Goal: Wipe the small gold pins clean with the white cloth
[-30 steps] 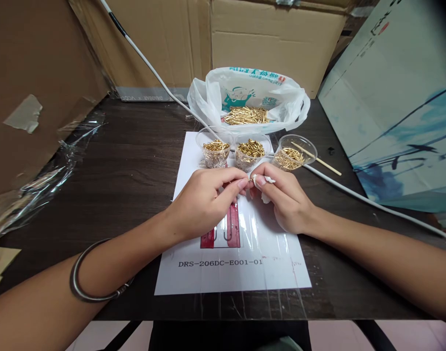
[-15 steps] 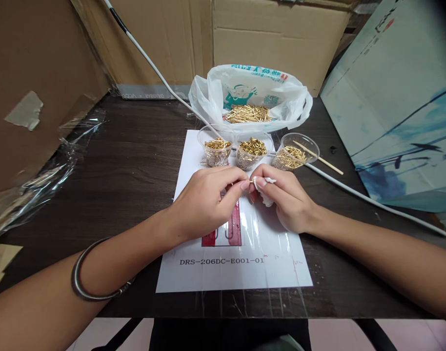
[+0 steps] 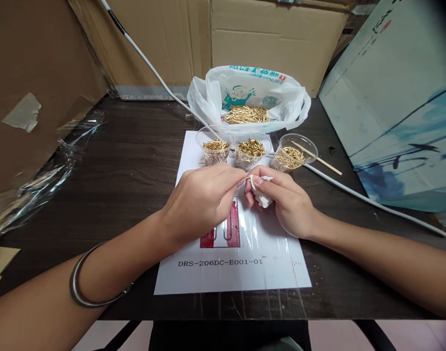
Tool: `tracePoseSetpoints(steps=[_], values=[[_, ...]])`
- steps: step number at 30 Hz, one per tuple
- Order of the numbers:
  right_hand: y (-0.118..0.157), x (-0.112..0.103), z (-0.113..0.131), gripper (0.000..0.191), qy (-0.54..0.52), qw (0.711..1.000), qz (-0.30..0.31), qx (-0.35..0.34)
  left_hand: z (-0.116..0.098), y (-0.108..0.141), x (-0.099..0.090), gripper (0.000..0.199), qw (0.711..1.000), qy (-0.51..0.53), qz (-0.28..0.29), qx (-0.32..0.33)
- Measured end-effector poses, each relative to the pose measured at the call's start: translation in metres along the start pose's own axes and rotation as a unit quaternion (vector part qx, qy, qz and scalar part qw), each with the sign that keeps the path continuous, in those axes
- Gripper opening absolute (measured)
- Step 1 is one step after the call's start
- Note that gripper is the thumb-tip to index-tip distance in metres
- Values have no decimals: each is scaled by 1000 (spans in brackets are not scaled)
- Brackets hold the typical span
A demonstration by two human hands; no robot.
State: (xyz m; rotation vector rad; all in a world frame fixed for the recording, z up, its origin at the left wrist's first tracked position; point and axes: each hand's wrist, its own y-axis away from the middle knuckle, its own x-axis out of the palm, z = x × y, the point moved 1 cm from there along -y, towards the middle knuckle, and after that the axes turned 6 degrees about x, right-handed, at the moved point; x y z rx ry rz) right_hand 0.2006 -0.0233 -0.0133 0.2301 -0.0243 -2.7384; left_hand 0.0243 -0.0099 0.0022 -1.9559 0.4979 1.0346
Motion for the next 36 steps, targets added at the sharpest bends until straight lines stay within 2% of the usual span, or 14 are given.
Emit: tracePoseSetpoints(steps=[5, 10, 16, 22, 30, 36], values=[[0, 3, 2, 27, -80, 996, 13, 34, 0, 0, -1, 23, 998, -51, 9, 38], [-1, 1, 1, 26, -76, 997, 14, 28, 0, 1, 0, 23, 993, -93, 13, 70], [-2, -2, -1, 29, -7, 1000, 14, -1, 0, 0, -2, 22, 986, -136, 23, 98], [-5, -7, -3, 29, 23, 999, 42, 3, 1, 0, -2, 21, 979, -162, 32, 122], [-3, -8, -3, 29, 139, 990, 7, -11, 2, 0, -2, 19, 979, -160, 51, 119], [0, -3, 1, 24, 207, 977, -20, -39, 1, -1, -1, 18, 989, -114, 49, 74]])
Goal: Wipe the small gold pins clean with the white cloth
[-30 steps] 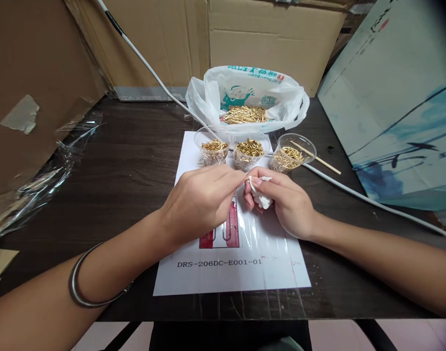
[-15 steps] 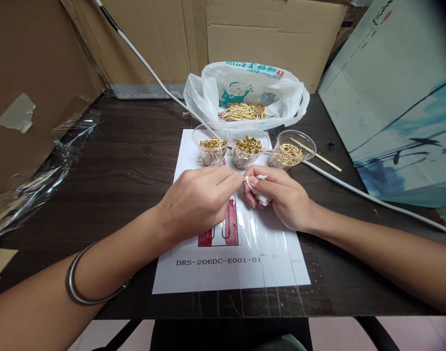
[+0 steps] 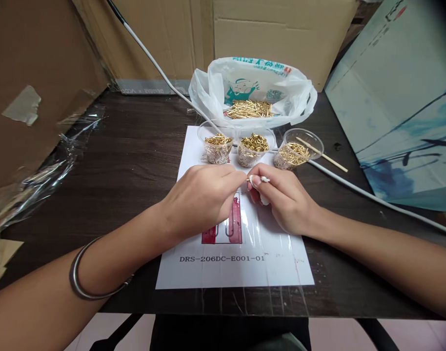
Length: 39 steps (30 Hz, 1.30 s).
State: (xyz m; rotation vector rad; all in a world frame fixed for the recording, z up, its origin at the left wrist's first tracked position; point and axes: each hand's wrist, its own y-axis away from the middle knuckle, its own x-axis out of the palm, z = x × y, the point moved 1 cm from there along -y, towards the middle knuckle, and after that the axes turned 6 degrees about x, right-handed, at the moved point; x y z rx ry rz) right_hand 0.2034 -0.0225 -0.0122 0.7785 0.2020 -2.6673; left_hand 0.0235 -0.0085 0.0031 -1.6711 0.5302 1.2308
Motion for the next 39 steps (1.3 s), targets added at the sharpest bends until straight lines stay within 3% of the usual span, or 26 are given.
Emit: tracePoseSetpoints(steps=[11, 19, 24, 32, 39], values=[[-1, 0, 2, 26, 47, 999, -8, 6, 0, 2, 1, 20, 1000, -7, -8, 11], [-1, 4, -3, 31, -85, 995, 31, 43, -1, 0, 2, 22, 1000, 16, -18, -6], [-3, 2, -3, 28, -62, 997, 25, 47, 0, 0, 4, 23, 999, 32, -9, -11], [-3, 1, -3, 29, -14, 1000, -18, 0, 3, 2, 3, 21, 990, 108, -31, -86], [-2, 1, -3, 29, 25, 999, -20, -7, 2, 1, 4, 23, 991, 110, -37, -59]])
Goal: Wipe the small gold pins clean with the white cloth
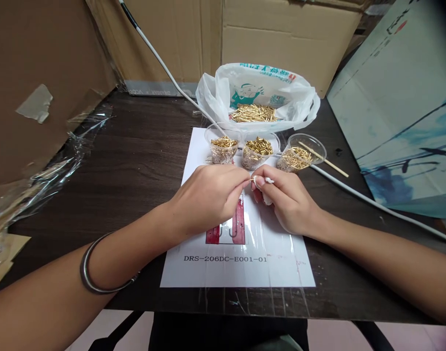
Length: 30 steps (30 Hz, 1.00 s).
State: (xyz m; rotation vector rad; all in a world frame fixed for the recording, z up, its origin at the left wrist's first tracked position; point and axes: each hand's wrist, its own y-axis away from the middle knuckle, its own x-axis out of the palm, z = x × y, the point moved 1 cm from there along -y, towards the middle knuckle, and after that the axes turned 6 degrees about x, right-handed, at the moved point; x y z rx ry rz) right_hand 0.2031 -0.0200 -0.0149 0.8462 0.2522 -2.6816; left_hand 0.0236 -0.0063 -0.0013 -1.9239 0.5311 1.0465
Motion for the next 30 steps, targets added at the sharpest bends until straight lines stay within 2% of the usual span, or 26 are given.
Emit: tracePoseSetpoints(steps=[10, 30], values=[[0, 2, 4, 28, 15, 1000, -2, 8, -2, -1, 2, 19, 999, -30, -1, 26], [-1, 3, 8, 27, 43, 999, -1, 4, -3, -1, 2, 20, 999, -37, -5, 30]])
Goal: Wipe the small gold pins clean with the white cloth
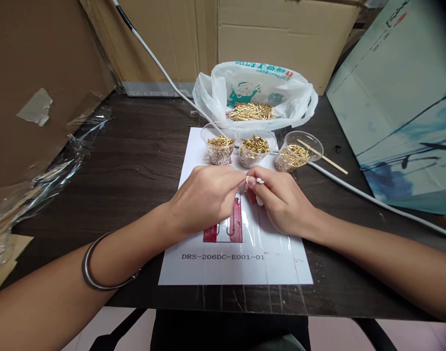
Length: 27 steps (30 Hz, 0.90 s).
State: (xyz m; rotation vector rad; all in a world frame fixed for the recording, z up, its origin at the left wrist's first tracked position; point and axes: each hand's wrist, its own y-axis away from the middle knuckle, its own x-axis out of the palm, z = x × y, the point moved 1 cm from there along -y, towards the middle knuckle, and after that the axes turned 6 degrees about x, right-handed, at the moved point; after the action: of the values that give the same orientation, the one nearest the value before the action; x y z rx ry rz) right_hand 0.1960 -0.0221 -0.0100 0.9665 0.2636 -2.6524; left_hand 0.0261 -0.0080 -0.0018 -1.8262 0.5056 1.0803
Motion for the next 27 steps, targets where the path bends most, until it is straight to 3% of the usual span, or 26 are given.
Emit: tracePoseSetpoints(steps=[8, 12, 15, 18, 23, 27], values=[[7, -4, -4, 22, -82, 993, -76, 26, 3, -3, -8, 18, 989, 98, -43, -98], [9, -3, -6, 18, -111, 984, -139, -4, 3, -3, -8, 18, 982, 129, -46, -129], [8, -2, -6, 14, -109, 977, -178, -34, 1, -3, -7, 19, 980, 144, -40, -133], [6, -4, -4, 8, -95, 978, -179, -43, -1, -3, -7, 20, 980, 147, -35, -127], [5, -2, -5, 7, -90, 979, -178, -41, -1, -2, -6, 21, 982, 147, -47, -109], [7, 3, 3, 8, -99, 974, -203, -20, 1, 1, -3, 24, 978, 157, -44, -129]])
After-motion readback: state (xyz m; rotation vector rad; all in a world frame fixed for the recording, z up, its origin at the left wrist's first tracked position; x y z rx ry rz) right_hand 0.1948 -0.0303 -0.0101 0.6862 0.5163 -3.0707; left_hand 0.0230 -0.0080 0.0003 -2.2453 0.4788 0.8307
